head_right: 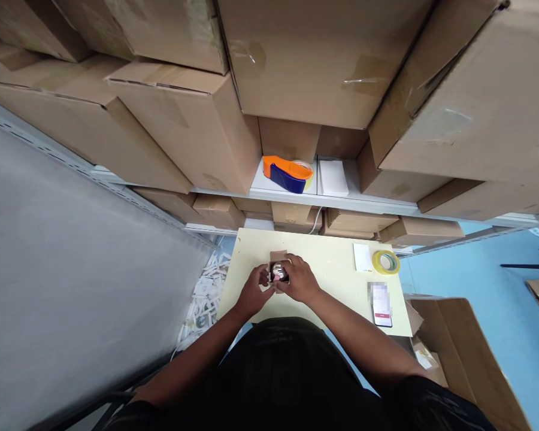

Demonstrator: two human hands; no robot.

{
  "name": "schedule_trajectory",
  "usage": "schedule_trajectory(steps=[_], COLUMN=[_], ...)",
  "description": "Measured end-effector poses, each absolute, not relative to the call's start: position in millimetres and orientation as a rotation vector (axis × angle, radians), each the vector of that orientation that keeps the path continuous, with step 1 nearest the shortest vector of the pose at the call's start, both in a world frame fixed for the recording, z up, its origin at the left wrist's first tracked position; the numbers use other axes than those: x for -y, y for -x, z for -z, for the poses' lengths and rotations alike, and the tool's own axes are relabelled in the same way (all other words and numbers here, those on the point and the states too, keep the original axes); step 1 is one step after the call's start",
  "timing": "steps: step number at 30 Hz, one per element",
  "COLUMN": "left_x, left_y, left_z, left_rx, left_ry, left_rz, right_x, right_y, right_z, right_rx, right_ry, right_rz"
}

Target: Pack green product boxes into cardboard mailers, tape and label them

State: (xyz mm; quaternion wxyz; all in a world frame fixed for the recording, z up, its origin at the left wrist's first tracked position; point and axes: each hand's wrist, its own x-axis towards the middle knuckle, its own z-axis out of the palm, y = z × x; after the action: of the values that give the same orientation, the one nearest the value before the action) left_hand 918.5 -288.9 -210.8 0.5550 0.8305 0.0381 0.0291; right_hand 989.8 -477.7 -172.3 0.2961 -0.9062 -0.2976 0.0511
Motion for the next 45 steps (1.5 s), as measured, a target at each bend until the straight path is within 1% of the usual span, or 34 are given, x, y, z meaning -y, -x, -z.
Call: schedule_trajectory(steps=[3, 7, 10, 14, 17, 20, 23, 26, 28, 32, 35, 38, 40, 45], left_x=[287, 280, 275, 268, 267, 271, 278, 280, 277, 271, 270, 273, 277, 287], left_y=[-915, -913, -913, -915, -919, -924, -933, -942, -945, -937, -925, -916, -913, -911], left_z=[205, 199, 200, 199, 193, 190, 194, 199, 199, 193, 193, 198, 201, 209], left_rx=[-0.068, 0.198, 0.366, 0.426, 0.392, 0.308, 0.041, -0.214, -0.164, 0.109, 0.200, 0.162, 0.092, -0.093], left_ry=[-1.998, -2.152, -2.251, -2.357, -2.378, -2.317, -2.210, -2.080, -2.074, -2.160, -2.210, -2.195, -2.140, -1.997], left_rz=[-0.090, -0.037, 0.010, -0.003, -0.038, -0.048, 0.039, 0.094, 0.085, 0.020, -0.074, -0.110, -0.100, -0.098], right_x=[488, 503, 512, 513, 505, 493, 482, 476, 473, 472, 473, 477, 480, 491], right_y=[-985, -975, -967, -959, -958, -960, -964, -966, -965, -961, -959, -959, -960, -960], right_z=[172, 179, 187, 195, 196, 195, 194, 197, 202, 210, 208, 203, 202, 212], right_rx=[0.730, 0.571, 0.670, 0.892, 0.901, 0.768, 0.629, 0.523, 0.458, 0.334, 0.459, 0.566, 0.521, 0.273], right_ry=[2.283, 2.156, 2.117, 2.109, 2.133, 2.142, 2.130, 2.101, 2.074, 2.034, 2.067, 2.091, 2.059, 1.942], right_rz=[-0.139, -0.139, -0.143, -0.150, -0.126, -0.034, -0.006, -0.045, -0.086, -0.127, -0.107, -0.082, -0.130, -0.449])
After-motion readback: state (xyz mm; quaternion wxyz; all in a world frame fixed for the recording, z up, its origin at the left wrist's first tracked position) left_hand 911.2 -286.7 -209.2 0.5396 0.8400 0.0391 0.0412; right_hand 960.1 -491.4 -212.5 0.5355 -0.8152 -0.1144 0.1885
